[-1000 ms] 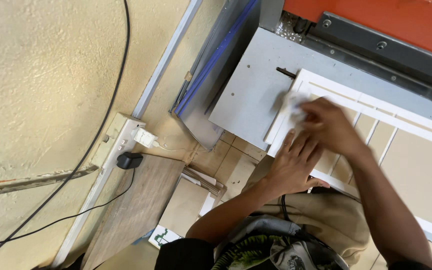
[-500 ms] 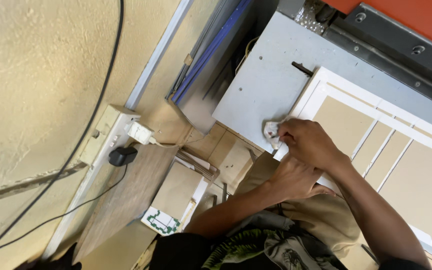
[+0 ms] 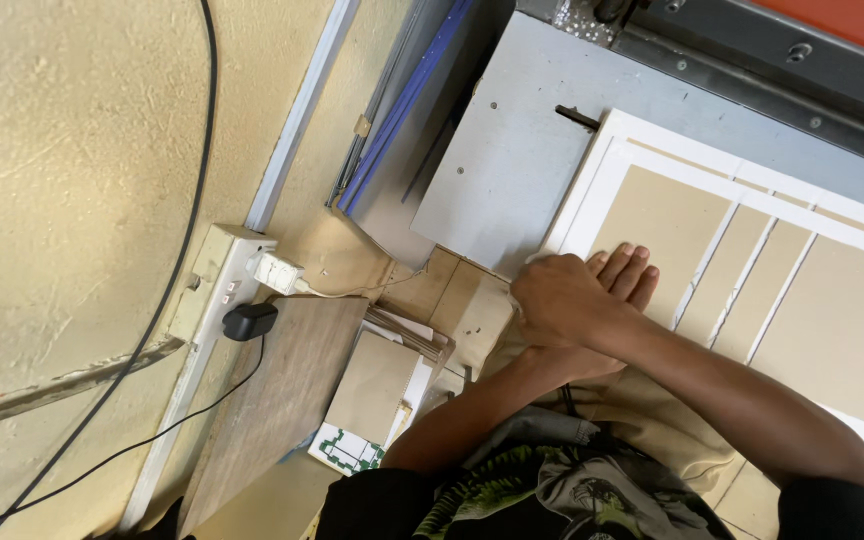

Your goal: The person folds white paper edges over cardboard panels and smooths them with a cloth to assemble book covers.

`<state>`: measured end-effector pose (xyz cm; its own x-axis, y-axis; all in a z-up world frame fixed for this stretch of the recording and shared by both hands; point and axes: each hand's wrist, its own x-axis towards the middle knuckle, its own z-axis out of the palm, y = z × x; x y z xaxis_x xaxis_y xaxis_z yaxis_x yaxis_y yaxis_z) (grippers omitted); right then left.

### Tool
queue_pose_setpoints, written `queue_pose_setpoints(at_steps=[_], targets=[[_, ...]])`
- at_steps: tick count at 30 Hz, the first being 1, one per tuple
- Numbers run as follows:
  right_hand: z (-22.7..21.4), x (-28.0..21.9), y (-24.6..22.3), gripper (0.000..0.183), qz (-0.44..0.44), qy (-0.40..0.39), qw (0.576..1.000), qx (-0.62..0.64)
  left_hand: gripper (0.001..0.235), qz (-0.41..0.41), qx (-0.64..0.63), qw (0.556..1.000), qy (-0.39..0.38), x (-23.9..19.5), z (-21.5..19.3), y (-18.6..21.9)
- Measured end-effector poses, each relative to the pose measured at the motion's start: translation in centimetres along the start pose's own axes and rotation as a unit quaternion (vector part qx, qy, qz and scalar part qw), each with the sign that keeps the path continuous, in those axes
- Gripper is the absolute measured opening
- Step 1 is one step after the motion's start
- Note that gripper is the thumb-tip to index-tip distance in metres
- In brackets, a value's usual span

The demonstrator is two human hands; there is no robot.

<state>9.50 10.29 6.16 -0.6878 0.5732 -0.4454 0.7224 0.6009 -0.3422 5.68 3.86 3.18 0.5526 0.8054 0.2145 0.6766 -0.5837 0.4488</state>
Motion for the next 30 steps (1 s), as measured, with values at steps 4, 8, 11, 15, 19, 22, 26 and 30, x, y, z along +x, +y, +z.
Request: queue_pose_setpoints(at_steps=[4,8,11,15,19,22,26,30], targets=[[-2.7,-3.5,-3.5,0.026,-0.035,-0.094,0.974,0.203,0.074,0.028,0.060,0.996,0.059,-1.2,0.9,0.0],[-5.3,-10.1,-1.5,0.008,-0.087,0.178,0.864,0.464,0.039,-0.003,-0.058,0.994,0.089,-2.8,5.3,-1.1],[-1.9,-13.7,6.6,0.013,0.023,0.334,0.827,0.453,0.025,-0.173,-0.113,0.964,0.168,-5.1,1.1,-1.0],[3.7,-13.1,13.4,0.016,0.232,0.427,0.768,0.418,0.035,-0.348,-0.319,0.876,0.099,-6.3,-2.4,-1.6],[5.8,-11.2,11.6,0.007,0.240,0.494,0.781,0.299,0.034,-0.281,-0.342,0.874,0.200,-6.1,-2.2,-0.2],[6.2,-11.0,11.0,0.013,0.233,0.517,0.793,0.223,0.055,-0.225,-0.299,0.915,0.151,-4.6,-4.4,0.4],[7.6,-9.9,12.7,0.010,0.241,0.503,0.814,0.161,0.062,-0.224,-0.227,0.944,0.081,-2.3,-6.3,0.6],[7.5,-9.8,12.3,0.012,0.213,0.519,0.818,0.126,0.082,-0.248,-0.241,0.938,-0.006,-0.8,-9.2,1.2]])
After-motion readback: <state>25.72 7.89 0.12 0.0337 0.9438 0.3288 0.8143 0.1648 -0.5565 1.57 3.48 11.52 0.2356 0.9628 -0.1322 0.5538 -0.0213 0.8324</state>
